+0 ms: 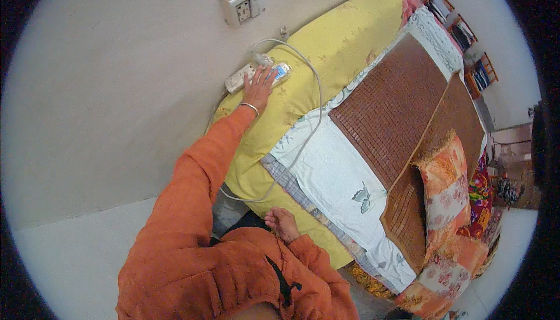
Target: The person makes a bed by smoothing and tucking a yellow sheet, then arranging a pink patterned blanket and a white sheet over a bamboo mat. They plug in a power strip and adjust two floral pillows at the head of the bed.
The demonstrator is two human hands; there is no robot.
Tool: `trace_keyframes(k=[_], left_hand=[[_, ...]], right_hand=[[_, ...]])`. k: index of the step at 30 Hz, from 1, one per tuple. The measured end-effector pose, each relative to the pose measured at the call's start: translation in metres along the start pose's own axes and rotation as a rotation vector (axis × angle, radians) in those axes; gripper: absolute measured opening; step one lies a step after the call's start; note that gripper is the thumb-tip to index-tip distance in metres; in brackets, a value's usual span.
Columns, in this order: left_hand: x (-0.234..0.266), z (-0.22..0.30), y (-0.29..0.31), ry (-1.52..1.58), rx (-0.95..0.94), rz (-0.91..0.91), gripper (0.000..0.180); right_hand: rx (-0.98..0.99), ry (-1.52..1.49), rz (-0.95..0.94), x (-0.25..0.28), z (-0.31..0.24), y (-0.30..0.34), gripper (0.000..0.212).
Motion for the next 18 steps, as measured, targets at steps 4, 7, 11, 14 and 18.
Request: trace_keyframes(k=[4,7,11,14,18], left_hand=[[-0.001,0.009,0.003,-0.034,0.121,0.157,0.066],[-0.001,0.030,0.013,-0.056,0.033,0.159,0.065],[-0.030,0.016,0.047,-0.138,-0.226,-0.010,0.068],[-0.017,0.040,0.075,-0.027,-0.206,-0.091,0.067],[-0.025,0.085,0.128,0.044,-0.319,-0.292,0.064]], right_hand=[[0.038,0.012,0.004,-0.006,-0.002,0.006,0.019],[0.018,-0.034,0.012,0.001,-0.002,0.008,0.018],[0.122,-0.110,0.037,0.019,0.010,-0.003,0.019],[0.129,-0.178,0.121,0.035,0.015,0.002,0.019],[0.152,-0.304,0.118,0.054,0.023,0.015,0.020]])
Point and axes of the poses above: each hand's wrist, its own y-axis away from the middle knuckle, its own x-axis out of the back of the hand, z = x × y, the point moved 3 cm from there along -y, towards the middle knuckle, and after that the axes turned 9 degrees about y, right-handed, at the moved point
